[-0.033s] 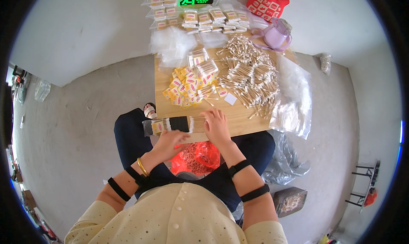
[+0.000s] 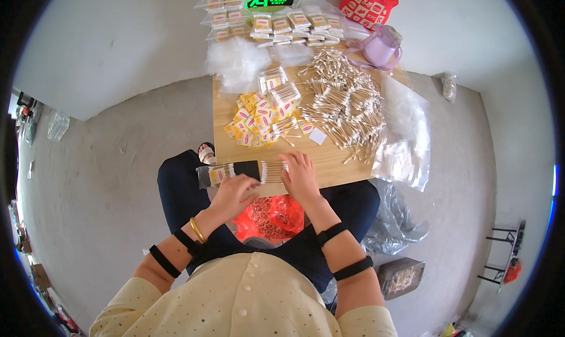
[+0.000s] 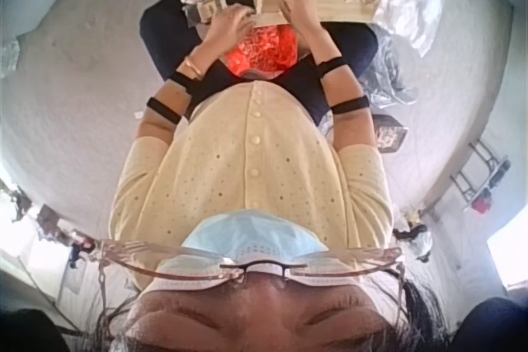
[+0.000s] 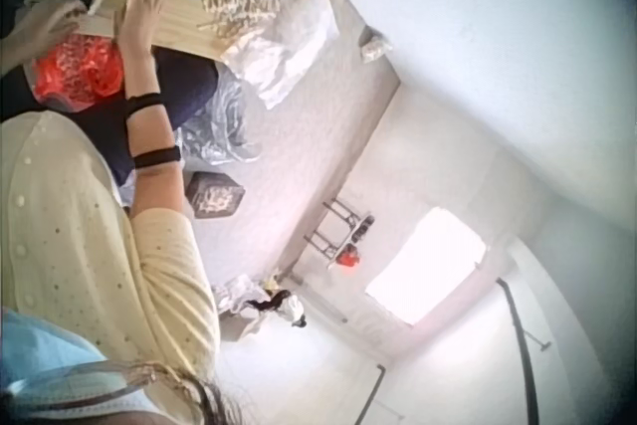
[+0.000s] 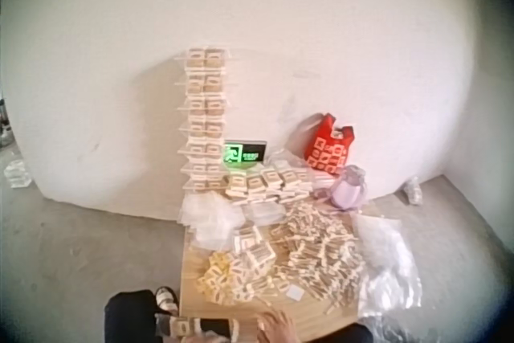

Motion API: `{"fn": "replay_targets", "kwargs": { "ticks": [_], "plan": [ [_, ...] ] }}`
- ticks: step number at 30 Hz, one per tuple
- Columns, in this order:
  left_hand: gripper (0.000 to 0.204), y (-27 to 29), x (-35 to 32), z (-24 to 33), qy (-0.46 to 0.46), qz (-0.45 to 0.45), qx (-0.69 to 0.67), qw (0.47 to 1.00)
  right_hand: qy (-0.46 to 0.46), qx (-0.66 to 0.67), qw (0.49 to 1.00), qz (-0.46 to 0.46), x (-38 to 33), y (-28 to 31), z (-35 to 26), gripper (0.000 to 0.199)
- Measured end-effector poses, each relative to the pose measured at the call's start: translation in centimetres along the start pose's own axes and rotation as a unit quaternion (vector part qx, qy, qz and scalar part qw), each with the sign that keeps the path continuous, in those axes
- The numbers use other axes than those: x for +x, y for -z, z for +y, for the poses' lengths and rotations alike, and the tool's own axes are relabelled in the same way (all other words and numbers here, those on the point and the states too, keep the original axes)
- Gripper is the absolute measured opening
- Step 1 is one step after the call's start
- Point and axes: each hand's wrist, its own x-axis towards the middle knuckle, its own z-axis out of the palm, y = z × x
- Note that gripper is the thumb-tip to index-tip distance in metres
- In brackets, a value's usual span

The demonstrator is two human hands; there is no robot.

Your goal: Packaging cotton swabs into small plastic bags.

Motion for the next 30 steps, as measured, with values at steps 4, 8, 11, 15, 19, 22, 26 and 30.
{"fn": "replay_targets", "kwargs": {
  "ticks": [4,8,11,15,19,22,26,30],
  "plan": [
    [0.04,0.2,1.5,1.2,-0.025,0.114,0.029,0.993,-0.001,-0.035,0.999,-0.004,-3.1,-0.2,-1.2,0.091],
    [0.087,-2.8,2.0,-0.3,-0.024,0.102,0.279,0.955,-0.005,-0.074,0.997,-0.035,-4.2,-1.5,-2.1,0.108],
    [0.101,-4.3,2.0,-0.8,-0.016,0.091,0.338,0.937,-0.017,-0.082,0.996,-0.015,-3.8,-2.3,-2.2,0.107],
    [0.102,-5.7,3.2,-0.7,-0.009,0.111,0.3,0.947,-0.008,-0.108,0.994,-0.013,-3.0,-4.2,-2.3,0.097],
    [0.102,-5.6,3.3,-0.8,-0.014,0.113,0.275,0.955,-0.001,-0.123,0.992,-0.004,-3.1,-4.6,-2.4,0.092],
    [0.102,-5.1,3.2,-0.7,-0.02,0.114,0.273,0.955,-0.009,-0.126,0.992,-0.012,-3.0,-4.5,-2.7,0.09],
    [0.089,-1.5,2.6,0.5,-0.005,0.098,0.255,0.962,-0.024,-0.162,0.985,-0.048,-2.8,-4.1,-3.0,0.093],
    [0.078,1.4,0.4,-4.6,0.12,0.266,0.151,0.944,-0.009,-0.094,0.995,-0.022,-2.8,-3.9,-3.3,0.093]
  ]
}}
